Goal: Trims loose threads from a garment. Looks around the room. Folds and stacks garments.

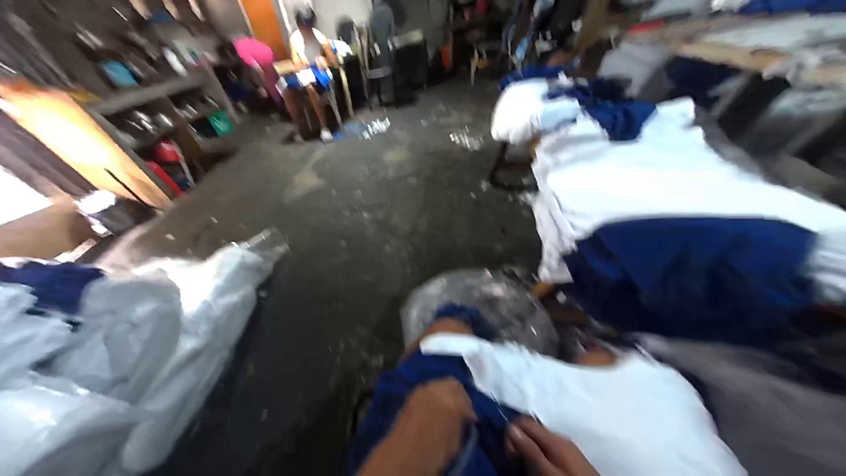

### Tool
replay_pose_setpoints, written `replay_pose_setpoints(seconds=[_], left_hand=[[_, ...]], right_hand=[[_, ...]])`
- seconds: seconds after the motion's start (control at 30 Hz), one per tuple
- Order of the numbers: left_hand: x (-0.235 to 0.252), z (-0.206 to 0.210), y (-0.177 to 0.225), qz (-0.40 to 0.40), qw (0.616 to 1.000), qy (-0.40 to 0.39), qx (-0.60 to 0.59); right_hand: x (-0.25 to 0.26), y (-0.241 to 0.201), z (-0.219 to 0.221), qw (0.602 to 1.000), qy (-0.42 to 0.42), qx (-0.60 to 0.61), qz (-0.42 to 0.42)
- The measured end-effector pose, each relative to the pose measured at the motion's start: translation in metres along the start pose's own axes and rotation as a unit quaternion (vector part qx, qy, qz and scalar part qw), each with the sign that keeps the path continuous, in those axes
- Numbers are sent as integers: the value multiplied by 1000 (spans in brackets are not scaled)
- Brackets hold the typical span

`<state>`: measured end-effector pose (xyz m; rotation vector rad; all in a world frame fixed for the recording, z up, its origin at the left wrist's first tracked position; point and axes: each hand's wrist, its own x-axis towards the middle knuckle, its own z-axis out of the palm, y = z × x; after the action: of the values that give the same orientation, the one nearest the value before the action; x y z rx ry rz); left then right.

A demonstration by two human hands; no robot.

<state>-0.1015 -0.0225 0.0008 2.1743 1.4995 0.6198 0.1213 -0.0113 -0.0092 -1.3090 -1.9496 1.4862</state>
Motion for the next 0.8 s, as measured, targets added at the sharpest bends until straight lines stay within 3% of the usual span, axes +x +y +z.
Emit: replay_pose_setpoints(seconds=[0.17,0.33,0.5,0.7,0.8], left_hand=[[21,-26,-7,-52,984,-161,-60],[32,-34,-3,-83,973,-211,-35],[29,-26,-7,-37,988,-149,-29],[29,-15,-15,-21,992,-118,-32],[30,-16,-16,-47,990,-121,-58]], right_hand=[[1,6,3,998,9,-64,20],[2,-3,0,990,-36,-119,72],[10,-23,-2,976,-85,-159,120],[16,1,9,985,-34,-166,23],[13,-1,7,986,-34,-160,31]])
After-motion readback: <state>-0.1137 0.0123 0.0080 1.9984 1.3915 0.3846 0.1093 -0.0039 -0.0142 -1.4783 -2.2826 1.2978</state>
